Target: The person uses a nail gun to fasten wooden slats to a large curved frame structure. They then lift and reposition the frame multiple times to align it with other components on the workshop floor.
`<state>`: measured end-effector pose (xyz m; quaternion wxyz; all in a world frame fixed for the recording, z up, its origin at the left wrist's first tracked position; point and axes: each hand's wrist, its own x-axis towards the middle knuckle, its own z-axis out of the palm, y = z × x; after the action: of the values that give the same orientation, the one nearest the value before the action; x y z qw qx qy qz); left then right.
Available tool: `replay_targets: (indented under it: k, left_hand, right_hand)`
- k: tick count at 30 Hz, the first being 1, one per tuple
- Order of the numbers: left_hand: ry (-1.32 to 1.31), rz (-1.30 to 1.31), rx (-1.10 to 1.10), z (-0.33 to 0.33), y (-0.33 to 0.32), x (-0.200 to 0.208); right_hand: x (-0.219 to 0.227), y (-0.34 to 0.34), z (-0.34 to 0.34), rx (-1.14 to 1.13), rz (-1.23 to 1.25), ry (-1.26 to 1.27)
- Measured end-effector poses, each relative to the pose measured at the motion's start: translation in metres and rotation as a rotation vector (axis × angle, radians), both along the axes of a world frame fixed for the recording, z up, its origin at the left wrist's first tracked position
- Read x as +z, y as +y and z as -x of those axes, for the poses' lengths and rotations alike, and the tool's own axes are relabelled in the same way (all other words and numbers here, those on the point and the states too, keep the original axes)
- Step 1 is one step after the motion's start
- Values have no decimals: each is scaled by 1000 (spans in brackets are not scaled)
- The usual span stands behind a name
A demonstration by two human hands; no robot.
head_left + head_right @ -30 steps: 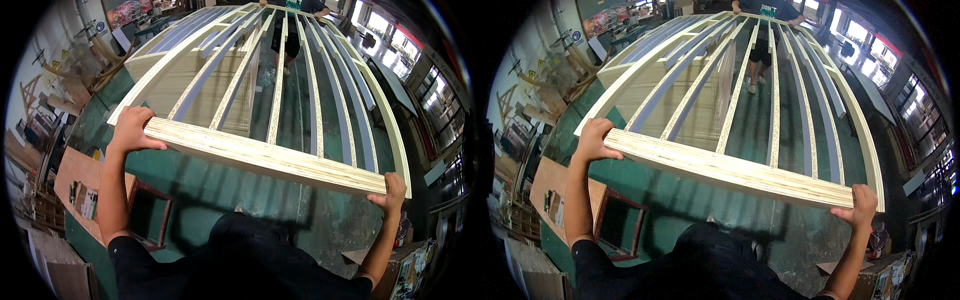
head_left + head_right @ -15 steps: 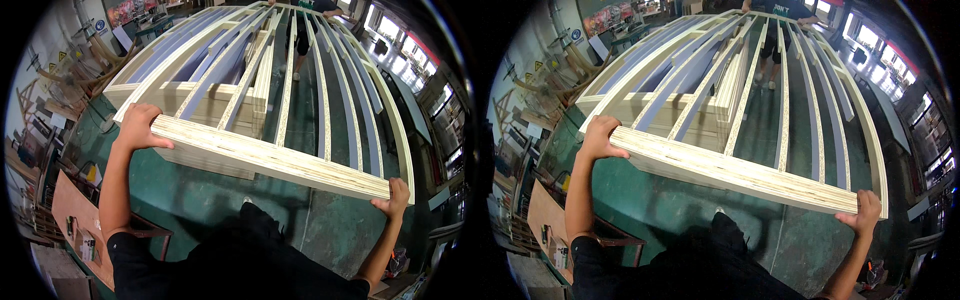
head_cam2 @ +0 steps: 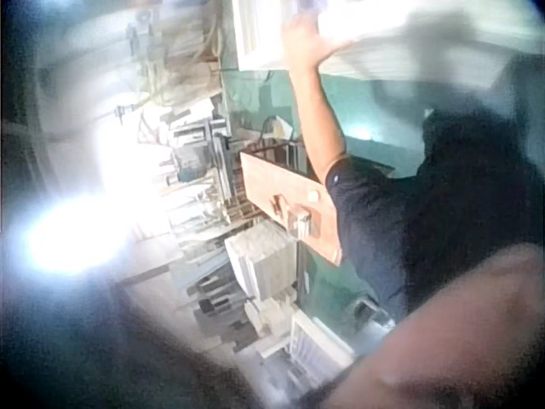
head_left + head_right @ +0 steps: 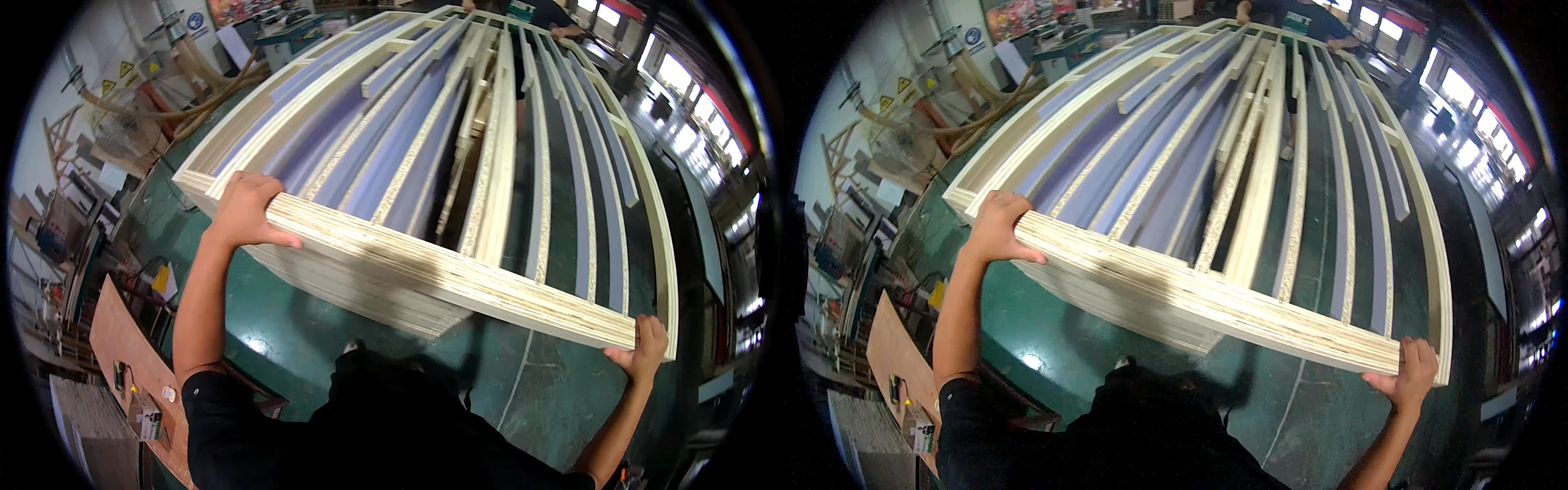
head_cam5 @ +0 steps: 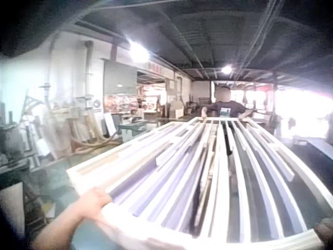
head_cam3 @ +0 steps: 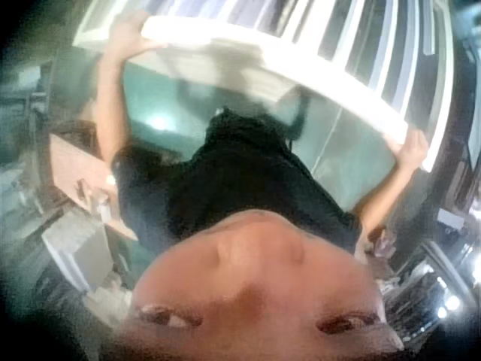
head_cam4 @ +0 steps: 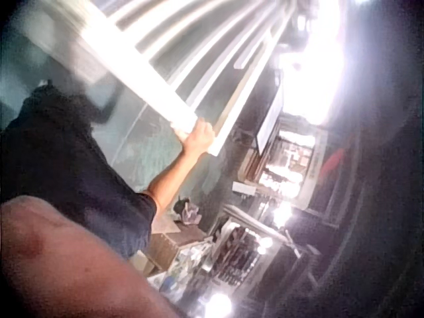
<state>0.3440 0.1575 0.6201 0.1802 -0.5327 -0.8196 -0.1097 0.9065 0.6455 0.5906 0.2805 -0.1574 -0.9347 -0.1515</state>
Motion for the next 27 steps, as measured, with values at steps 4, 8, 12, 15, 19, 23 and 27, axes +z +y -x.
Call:
replay_targets:
  k: [4, 8, 12, 15, 19, 23, 27]
  left_hand:
    - [-27, 15, 11, 47, -14, 1]
    - [-20, 36, 31, 99, -45, -3]
    - [18, 30, 19, 152, -84, -4]
    - [-45, 21, 46, 179, -108, -2]
    - [-34, 53, 39, 209, -139, -1]
    - [-12, 2, 22, 224, -165, -8]
    - [-56, 45, 49, 234, -176, -7]
  right_hand:
    - [-8, -12, 57, 19, 41, -14]
    - [-16, -38, 104, 39, 78, 37]
    - [-9, -78, 157, -10, 99, -10]
    - [-8, -105, 190, -15, 93, 0]
    - [-6, -134, 220, -18, 114, -28]
    - [-4, -157, 243, -24, 131, -42]
    - [-1, -170, 256, -16, 130, -38]
